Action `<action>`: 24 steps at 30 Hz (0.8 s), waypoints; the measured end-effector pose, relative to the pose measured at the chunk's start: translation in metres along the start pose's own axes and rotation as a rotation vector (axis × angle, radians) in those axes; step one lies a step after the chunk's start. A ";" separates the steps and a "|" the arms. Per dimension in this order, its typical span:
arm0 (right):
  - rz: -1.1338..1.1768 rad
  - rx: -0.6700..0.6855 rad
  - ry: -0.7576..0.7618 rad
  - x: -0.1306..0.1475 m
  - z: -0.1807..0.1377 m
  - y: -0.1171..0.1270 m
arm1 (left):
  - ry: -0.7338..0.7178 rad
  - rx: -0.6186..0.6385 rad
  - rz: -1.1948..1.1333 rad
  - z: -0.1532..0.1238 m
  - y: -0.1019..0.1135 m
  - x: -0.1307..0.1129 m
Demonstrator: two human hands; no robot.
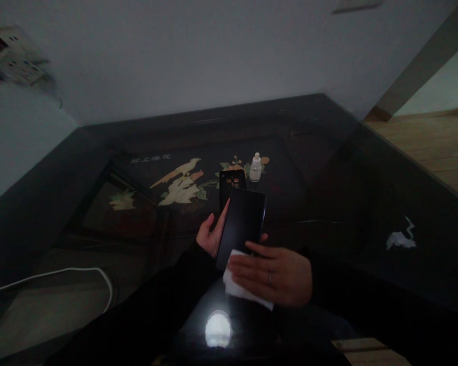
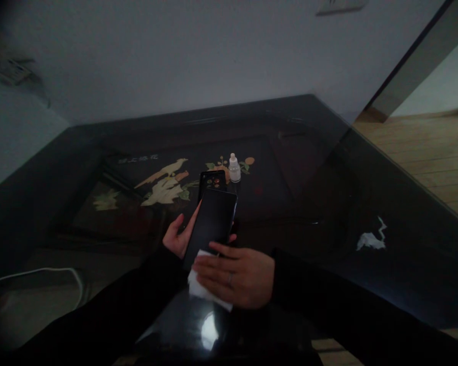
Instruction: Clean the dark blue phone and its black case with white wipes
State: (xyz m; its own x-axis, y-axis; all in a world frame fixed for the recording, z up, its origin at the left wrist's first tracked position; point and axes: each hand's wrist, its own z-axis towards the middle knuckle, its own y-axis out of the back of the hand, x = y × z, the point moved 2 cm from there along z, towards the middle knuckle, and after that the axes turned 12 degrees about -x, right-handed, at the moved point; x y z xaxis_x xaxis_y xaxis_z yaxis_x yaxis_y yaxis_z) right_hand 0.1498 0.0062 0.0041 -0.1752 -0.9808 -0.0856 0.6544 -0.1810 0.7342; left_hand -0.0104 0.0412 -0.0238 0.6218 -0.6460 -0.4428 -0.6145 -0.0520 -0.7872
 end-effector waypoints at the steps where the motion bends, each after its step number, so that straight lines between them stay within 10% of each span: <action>1: 0.017 0.002 0.042 0.003 0.001 -0.001 | -0.010 -0.005 0.007 0.001 0.001 0.000; 8: -0.267 -0.063 -0.292 -0.046 -0.018 0.018 | 0.145 0.140 0.013 -0.005 -0.007 -0.001; 14: -0.048 -0.031 -0.003 -0.010 -0.005 0.008 | -0.052 0.006 -0.029 -0.001 -0.004 0.000; 20: -0.283 -0.096 -0.327 -0.046 -0.015 0.016 | 0.162 0.133 0.010 -0.006 -0.009 0.002; 24: -0.169 0.008 -0.164 -0.032 -0.004 0.006 | 0.081 0.047 0.000 -0.003 -0.006 0.003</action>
State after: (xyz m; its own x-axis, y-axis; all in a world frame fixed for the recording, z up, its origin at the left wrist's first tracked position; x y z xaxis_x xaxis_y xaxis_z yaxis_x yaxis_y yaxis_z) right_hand 0.1626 0.0359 0.0083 -0.3990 -0.9117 -0.0979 0.5998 -0.3402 0.7242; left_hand -0.0060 0.0371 -0.0189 0.5795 -0.7055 -0.4080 -0.5899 -0.0176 -0.8073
